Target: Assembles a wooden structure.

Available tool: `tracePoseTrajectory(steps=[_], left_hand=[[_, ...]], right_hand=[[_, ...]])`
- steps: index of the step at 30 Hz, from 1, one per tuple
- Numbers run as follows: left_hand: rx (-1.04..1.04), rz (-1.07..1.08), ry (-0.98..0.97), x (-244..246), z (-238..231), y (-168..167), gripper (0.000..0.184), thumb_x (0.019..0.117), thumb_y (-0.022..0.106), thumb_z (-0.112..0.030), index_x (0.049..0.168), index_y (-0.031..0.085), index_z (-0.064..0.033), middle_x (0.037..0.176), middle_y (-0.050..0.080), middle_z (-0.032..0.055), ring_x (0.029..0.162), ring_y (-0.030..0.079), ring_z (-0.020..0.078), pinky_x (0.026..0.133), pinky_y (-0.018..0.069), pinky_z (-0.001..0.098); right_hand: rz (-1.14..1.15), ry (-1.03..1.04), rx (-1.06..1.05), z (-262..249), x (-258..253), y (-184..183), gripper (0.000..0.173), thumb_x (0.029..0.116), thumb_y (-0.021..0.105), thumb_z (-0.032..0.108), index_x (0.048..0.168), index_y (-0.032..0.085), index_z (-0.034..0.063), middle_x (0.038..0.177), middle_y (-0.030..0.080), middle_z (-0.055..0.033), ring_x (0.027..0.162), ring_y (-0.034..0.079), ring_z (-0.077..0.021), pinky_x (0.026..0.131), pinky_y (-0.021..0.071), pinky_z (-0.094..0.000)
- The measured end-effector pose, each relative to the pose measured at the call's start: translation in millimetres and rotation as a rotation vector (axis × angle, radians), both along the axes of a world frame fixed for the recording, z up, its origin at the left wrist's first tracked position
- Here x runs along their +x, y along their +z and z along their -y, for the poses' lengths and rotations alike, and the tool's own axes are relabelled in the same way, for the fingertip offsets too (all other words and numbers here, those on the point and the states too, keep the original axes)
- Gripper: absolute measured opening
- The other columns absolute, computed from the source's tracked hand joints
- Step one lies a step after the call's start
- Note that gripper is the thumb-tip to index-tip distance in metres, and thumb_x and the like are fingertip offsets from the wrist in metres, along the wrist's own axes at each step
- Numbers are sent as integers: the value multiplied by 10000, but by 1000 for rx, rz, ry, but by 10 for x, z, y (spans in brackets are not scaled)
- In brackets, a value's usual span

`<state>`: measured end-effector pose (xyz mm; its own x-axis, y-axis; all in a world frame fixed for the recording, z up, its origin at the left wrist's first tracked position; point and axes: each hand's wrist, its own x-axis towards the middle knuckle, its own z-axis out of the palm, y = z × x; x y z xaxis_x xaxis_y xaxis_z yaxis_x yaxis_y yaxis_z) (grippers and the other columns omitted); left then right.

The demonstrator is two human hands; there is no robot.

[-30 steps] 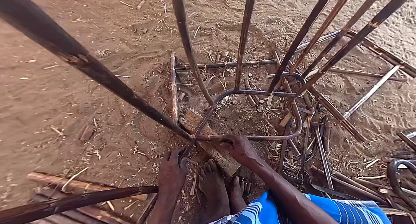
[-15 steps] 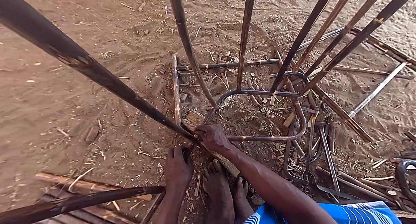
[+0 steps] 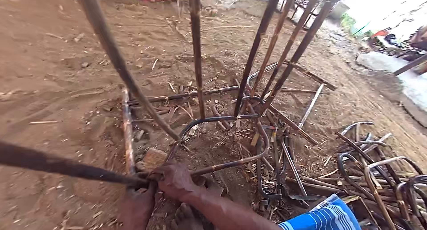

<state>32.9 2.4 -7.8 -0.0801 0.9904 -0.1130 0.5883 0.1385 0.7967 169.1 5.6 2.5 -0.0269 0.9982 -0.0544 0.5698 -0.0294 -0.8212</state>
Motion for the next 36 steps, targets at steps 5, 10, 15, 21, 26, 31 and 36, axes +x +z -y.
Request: tracePoseTrajectory(steps=[5,10,15,21,26,31,36], left_hand=[[31,-57,-40,-26,4,-75,508,918,711,-283,1327,591,-7,1184,674,214,1090,656,328,958,514,554],[29,-43,-15,2,5,-83,600,830,772,-254,1336,568,-4,1113,691,181,1029,667,306,925,518,559],[108,-37,4,-4,-7,-199,558,856,752,-176,1347,550,-3,1085,690,196,967,677,326,872,533,577],[88,-47,11,48,12,-86,497,889,769,-125,1331,571,-14,1059,692,176,934,675,314,849,535,571],[-189,-146,81,669,378,1265,411,996,629,-42,1372,510,69,1216,636,315,1115,630,425,972,486,547],[501,-262,42,213,247,118,332,930,739,-208,1160,651,15,879,700,175,743,679,330,641,557,559],[74,-179,79,212,168,283,388,876,769,-105,1226,641,2,1007,721,171,916,697,325,832,556,550]], right_hand=[[-43,45,-45,-44,29,-3,246,1034,577,242,1102,786,133,1073,754,-92,1064,694,-260,951,542,-490],[-87,98,-124,166,303,266,438,1013,648,279,1422,605,126,1278,679,-149,1177,655,-291,1034,523,-494],[244,-320,-241,1137,1647,542,312,1014,630,366,1265,701,194,1264,670,-63,1125,663,-243,954,564,-487],[629,-863,-664,2576,3349,187,688,931,724,402,1450,514,2,1397,531,-335,1252,555,-519,999,468,-684],[690,-774,-782,2886,3501,-161,557,975,680,354,1419,544,47,1343,597,-287,1246,585,-476,993,485,-652],[654,-820,-739,2804,3581,-311,452,981,643,256,1323,571,-31,1264,622,-321,1220,598,-487,1003,474,-660],[491,-959,-629,2859,3778,-419,466,1058,504,349,1347,587,-6,1260,623,-329,1213,586,-502,991,438,-706]])
